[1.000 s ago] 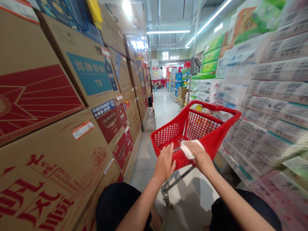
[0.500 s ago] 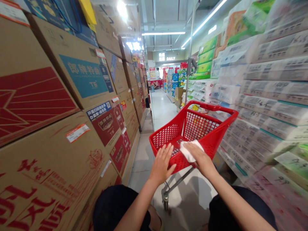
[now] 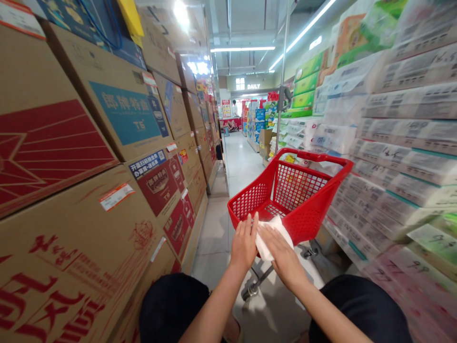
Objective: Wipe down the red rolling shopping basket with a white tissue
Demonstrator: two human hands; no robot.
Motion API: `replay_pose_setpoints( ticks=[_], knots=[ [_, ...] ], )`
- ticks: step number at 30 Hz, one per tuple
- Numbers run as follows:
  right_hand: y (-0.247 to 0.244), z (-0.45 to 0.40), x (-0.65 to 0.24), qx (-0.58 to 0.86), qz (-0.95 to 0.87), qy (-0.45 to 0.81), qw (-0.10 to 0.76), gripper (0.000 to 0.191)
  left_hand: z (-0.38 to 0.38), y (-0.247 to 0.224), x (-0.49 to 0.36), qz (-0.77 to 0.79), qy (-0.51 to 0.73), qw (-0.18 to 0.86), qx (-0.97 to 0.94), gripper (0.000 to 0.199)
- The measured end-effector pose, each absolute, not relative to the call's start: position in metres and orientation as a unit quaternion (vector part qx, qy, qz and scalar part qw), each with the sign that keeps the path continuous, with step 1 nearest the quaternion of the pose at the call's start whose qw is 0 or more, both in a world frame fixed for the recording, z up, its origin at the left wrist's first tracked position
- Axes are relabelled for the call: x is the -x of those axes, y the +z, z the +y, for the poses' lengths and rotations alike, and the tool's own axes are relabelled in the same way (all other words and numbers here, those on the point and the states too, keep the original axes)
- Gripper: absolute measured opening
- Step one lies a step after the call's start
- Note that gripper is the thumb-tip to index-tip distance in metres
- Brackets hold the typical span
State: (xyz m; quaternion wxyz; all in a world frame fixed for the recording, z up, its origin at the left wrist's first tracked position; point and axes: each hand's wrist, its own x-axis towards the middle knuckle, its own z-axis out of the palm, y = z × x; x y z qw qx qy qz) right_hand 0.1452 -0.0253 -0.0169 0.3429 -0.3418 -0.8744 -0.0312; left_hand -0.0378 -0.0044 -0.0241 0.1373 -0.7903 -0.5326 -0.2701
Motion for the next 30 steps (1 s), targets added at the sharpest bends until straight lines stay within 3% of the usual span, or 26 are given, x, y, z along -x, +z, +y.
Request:
replay_pose_setpoints(
  ticks=[6, 12, 15, 23, 30],
  knots=[
    [-0.012, -0.029, -0.200, 0.358, -0.880, -0.037, 0.310, 0.095, -0.008, -0.015, 0.038, -0.424, -0.261, 0.095, 0.862, 0.088],
    [-0.020, -0.028, -0.220, 0.420, -0.826, -0.031, 0.376, 0.081, 0.019, -0.022, 0.046, -0.461, -0.285, 0.135, 0.830, 0.057],
    [-0.020, -0.028, -0.218, 0.416, -0.828, -0.027, 0.375, 0.080, 0.026, -0.025, 0.040, -0.485, -0.299, 0.131, 0.812, 0.052],
    [-0.023, -0.030, -0.228, 0.410, -0.834, -0.017, 0.369, 0.074, -0.004, -0.013, 0.039, -0.503, -0.278, 0.129, 0.808, 0.053],
    [-0.024, -0.040, -0.218, 0.429, -0.818, -0.044, 0.380, 0.084, -0.024, -0.017, 0.038, -0.465, -0.254, 0.139, 0.836, 0.072]
  ],
)
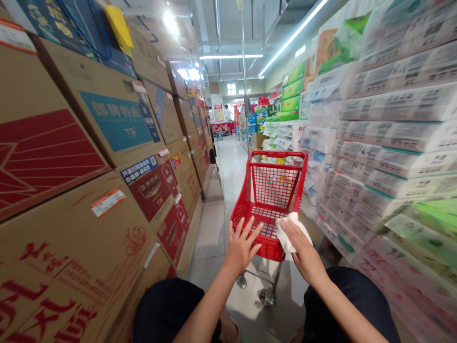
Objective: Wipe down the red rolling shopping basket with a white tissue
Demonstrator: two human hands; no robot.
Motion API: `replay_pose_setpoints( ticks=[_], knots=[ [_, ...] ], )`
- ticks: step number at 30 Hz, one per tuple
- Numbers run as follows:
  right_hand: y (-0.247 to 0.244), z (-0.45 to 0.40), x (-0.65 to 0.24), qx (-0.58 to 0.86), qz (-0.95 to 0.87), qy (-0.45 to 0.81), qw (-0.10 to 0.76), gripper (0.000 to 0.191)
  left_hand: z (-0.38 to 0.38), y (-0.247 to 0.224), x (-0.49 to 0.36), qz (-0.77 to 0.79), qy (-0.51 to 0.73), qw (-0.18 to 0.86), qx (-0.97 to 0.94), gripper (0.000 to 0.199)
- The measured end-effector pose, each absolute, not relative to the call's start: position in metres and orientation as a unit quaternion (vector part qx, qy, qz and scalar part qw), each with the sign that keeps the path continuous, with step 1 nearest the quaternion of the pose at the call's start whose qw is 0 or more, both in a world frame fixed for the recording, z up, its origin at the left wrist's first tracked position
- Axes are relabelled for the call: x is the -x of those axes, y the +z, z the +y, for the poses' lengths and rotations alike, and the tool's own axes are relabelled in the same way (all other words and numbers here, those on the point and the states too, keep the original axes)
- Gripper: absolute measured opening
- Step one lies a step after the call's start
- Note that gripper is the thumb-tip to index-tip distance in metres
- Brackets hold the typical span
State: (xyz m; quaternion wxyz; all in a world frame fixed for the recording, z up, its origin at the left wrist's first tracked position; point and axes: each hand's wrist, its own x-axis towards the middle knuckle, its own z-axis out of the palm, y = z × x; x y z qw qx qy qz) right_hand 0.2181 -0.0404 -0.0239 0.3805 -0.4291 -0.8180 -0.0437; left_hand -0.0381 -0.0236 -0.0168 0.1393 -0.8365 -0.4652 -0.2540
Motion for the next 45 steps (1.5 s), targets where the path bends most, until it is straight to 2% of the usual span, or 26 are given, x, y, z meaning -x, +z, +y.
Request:
replay_pose_setpoints(
  ticks=[5, 10, 15, 19, 25, 30, 35, 45],
  knots=[
    [-0.026, -0.056, -0.172, 0.432, -0.833, -0.129, 0.320, 0.097, -0.021, -0.018, 0.041, -0.467, -0.251, 0.145, 0.835, 0.074],
    [-0.023, -0.052, -0.179, 0.417, -0.846, -0.174, 0.281, 0.094, -0.015, -0.016, 0.064, -0.449, -0.247, 0.162, 0.843, 0.069],
    [-0.023, -0.051, -0.206, 0.426, -0.836, -0.164, 0.305, 0.093, -0.006, -0.019, 0.078, -0.487, -0.302, 0.154, 0.805, 0.071],
    [-0.025, -0.048, -0.185, 0.452, -0.822, -0.148, 0.314, 0.098, -0.009, -0.022, 0.066, -0.477, -0.319, 0.121, 0.809, 0.072],
    [-0.024, -0.035, -0.135, 0.420, -0.838, -0.140, 0.320, 0.101, -0.015, -0.022, 0.056, -0.461, -0.299, 0.099, 0.829, 0.090],
    [-0.025, -0.031, -0.180, 0.417, -0.850, -0.132, 0.295, 0.098, -0.014, -0.023, 0.064, -0.449, -0.296, 0.104, 0.837, 0.079],
    [-0.026, -0.027, -0.225, 0.483, -0.800, -0.152, 0.321, 0.087, -0.016, -0.024, 0.049, -0.430, -0.302, 0.090, 0.846, 0.076],
    [-0.025, -0.035, -0.154, 0.411, -0.845, -0.117, 0.321, 0.091, -0.024, -0.022, 0.038, -0.431, -0.274, 0.105, 0.853, 0.089]
  ],
)
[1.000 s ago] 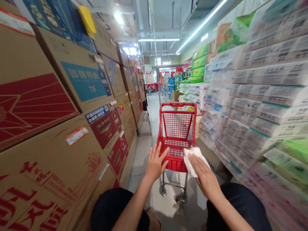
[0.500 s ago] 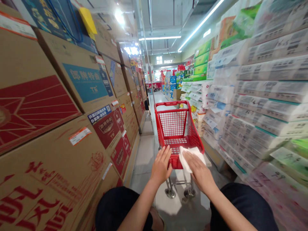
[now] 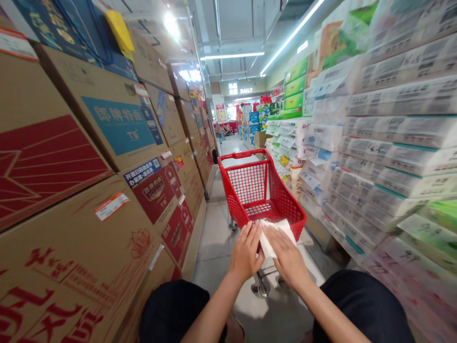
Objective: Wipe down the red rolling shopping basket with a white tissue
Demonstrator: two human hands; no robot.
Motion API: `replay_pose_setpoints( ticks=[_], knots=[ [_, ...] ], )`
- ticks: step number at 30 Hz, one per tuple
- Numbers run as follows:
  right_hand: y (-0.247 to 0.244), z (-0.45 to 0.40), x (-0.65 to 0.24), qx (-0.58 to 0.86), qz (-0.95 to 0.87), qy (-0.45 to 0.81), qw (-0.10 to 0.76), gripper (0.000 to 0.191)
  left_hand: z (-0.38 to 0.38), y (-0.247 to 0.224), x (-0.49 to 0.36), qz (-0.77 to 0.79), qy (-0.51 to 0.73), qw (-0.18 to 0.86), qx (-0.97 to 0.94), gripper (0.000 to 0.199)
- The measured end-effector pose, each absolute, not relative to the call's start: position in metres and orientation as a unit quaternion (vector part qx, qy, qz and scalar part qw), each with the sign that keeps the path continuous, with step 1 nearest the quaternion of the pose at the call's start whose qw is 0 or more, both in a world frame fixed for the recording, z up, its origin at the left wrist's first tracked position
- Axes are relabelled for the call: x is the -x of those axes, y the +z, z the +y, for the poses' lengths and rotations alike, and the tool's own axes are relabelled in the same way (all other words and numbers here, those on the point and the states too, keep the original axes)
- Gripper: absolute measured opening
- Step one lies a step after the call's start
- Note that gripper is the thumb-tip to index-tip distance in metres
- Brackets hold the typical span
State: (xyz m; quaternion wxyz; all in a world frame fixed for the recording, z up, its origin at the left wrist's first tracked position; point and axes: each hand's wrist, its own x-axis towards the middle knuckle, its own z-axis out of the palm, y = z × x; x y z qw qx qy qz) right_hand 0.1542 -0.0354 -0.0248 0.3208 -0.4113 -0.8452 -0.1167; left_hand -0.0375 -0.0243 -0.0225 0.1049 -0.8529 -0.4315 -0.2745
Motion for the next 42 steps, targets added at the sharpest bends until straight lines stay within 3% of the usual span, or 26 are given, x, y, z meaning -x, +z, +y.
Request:
replay_pose_setpoints(
  ticks=[8, 17, 26, 32, 35, 38, 42],
  knots=[
    [-0.030, -0.022, -0.231, 0.475, -0.801, -0.118, 0.345, 0.083, -0.029, -0.017, 0.048, -0.417, -0.259, 0.100, 0.865, 0.083],
    [-0.035, -0.039, -0.162, 0.438, -0.817, -0.100, 0.360, 0.089, -0.033, -0.022, 0.017, -0.374, -0.294, 0.055, 0.878, 0.095],
    [-0.015, -0.055, -0.156, 0.466, -0.810, -0.057, 0.352, 0.085, -0.029, -0.018, 0.020, -0.353, -0.316, 0.146, 0.868, 0.060],
    [-0.010, -0.051, -0.177, 0.457, -0.828, -0.080, 0.314, 0.091, -0.007, -0.007, 0.040, -0.295, -0.232, 0.209, 0.903, 0.037],
    [-0.015, -0.045, -0.193, 0.481, -0.815, -0.095, 0.310, 0.090, 0.000, 0.005, 0.052, -0.333, -0.250, 0.220, 0.882, 0.029],
    [-0.022, -0.040, -0.199, 0.488, -0.809, -0.099, 0.312, 0.080, -0.004, 0.014, 0.054, -0.364, -0.248, 0.171, 0.881, 0.040],
    [-0.029, -0.038, -0.193, 0.481, -0.809, -0.105, 0.322, 0.076, -0.030, 0.021, 0.040, -0.350, -0.209, 0.093, 0.908, 0.089]
  ],
)
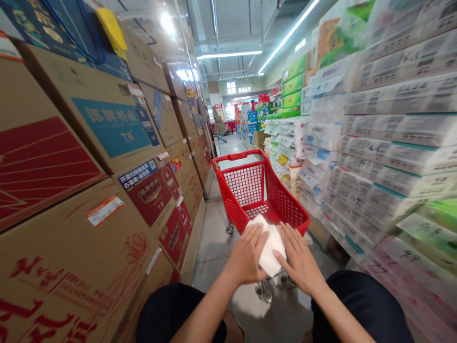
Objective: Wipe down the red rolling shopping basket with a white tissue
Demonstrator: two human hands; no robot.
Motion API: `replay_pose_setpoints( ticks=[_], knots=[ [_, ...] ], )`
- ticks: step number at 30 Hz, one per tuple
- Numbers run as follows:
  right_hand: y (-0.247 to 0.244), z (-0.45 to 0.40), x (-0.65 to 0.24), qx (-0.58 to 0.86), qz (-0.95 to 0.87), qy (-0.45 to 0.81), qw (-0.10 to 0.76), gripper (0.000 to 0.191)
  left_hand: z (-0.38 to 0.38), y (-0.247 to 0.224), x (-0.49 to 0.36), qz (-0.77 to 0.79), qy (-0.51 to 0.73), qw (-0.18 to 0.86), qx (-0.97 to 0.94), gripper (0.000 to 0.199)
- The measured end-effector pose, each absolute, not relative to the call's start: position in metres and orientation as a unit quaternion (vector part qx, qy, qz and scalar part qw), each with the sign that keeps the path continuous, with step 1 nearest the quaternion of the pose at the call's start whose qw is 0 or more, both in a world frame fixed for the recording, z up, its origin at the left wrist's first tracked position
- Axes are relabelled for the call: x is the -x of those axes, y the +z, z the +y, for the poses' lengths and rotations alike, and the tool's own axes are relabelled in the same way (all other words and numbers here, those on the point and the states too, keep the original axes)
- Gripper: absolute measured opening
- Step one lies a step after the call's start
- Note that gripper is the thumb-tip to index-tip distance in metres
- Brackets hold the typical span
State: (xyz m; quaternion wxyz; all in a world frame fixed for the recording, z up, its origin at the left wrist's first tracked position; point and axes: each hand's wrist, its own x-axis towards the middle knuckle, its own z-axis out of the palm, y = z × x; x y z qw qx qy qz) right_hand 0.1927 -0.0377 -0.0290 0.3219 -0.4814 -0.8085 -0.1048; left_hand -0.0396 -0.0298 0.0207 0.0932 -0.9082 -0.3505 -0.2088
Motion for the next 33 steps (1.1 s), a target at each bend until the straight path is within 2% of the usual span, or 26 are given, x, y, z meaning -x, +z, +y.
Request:
replay_pose_setpoints(
  ticks=[2, 4, 12, 17, 22, 24, 27, 33],
  knots=[
    [-0.031, -0.037, -0.190, 0.477, -0.811, -0.102, 0.323, 0.074, -0.043, 0.021, 0.029, -0.358, -0.217, 0.084, 0.904, 0.105],
    [-0.033, -0.037, -0.189, 0.471, -0.813, -0.098, 0.327, 0.071, -0.050, 0.018, 0.018, -0.358, -0.225, 0.091, 0.902, 0.106],
    [-0.046, -0.026, -0.215, 0.421, -0.813, -0.090, 0.392, 0.061, -0.011, -0.021, 0.009, -0.339, -0.215, 0.214, 0.891, 0.058],
    [-0.047, -0.021, -0.234, 0.424, -0.812, -0.061, 0.397, 0.060, 0.023, -0.011, 0.047, -0.328, -0.209, 0.186, 0.902, 0.060],
    [-0.039, -0.017, -0.237, 0.461, -0.788, -0.048, 0.404, 0.052, 0.036, -0.004, 0.046, -0.382, -0.250, 0.146, 0.878, 0.049],
    [-0.032, -0.019, -0.223, 0.489, -0.776, -0.081, 0.390, 0.055, 0.032, -0.009, 0.029, -0.394, -0.271, 0.140, 0.867, 0.044],
    [-0.026, -0.028, -0.192, 0.505, -0.769, -0.140, 0.366, 0.070, 0.021, -0.020, 0.001, -0.408, -0.295, 0.140, 0.853, 0.044],
    [-0.032, -0.047, -0.178, 0.509, -0.776, -0.143, 0.344, 0.081, 0.022, -0.024, -0.003, -0.333, -0.267, 0.144, 0.893, 0.055]
  ],
)
